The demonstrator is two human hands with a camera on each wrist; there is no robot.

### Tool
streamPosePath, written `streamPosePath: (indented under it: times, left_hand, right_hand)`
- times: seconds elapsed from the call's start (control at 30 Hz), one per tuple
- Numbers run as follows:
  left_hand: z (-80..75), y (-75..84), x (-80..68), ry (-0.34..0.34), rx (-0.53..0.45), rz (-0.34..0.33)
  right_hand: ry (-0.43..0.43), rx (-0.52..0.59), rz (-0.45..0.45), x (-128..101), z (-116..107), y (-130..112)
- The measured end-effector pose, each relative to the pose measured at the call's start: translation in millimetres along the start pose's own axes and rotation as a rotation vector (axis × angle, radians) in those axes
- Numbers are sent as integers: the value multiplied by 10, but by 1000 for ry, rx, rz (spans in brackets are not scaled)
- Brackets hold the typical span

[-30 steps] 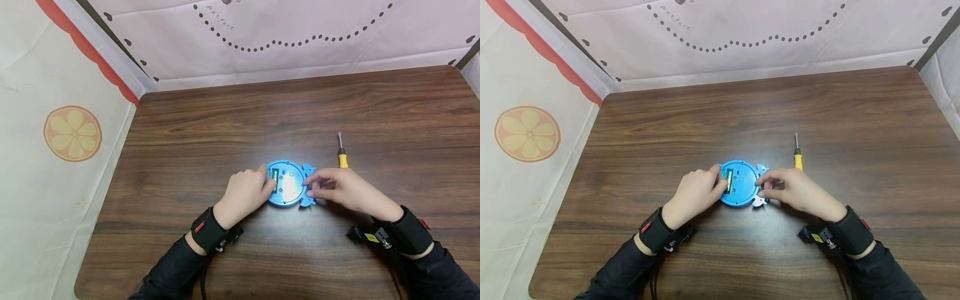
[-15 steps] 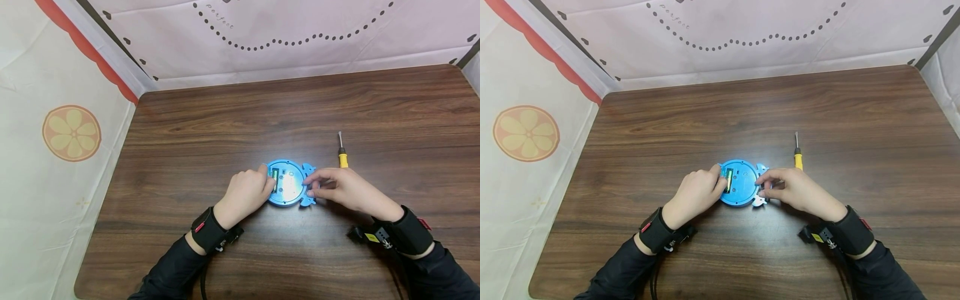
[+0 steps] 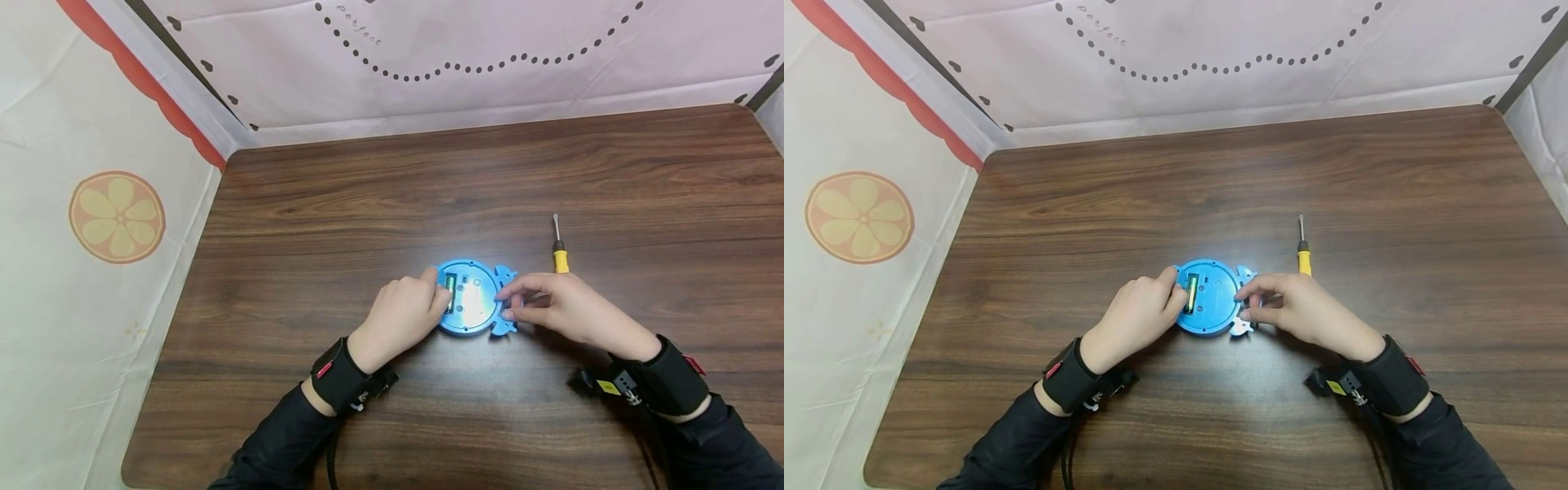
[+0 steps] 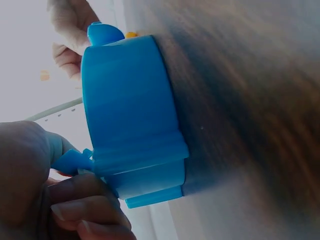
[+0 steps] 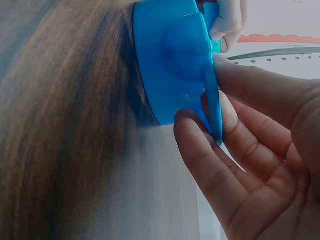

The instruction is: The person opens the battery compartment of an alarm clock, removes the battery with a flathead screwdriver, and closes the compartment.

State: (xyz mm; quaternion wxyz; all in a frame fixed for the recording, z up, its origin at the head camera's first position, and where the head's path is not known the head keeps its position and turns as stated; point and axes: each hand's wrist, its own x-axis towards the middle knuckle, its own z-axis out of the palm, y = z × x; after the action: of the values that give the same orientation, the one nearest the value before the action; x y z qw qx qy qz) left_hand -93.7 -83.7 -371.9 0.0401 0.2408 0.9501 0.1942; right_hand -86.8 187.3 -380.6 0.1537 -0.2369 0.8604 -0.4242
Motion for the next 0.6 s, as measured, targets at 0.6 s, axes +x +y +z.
streamPosePath:
  times: [0.6]
  left_hand:
    - [-205,-192,47,-90,-101,130]
  right_hand:
    - [-22,34,33,6,-23,-6]
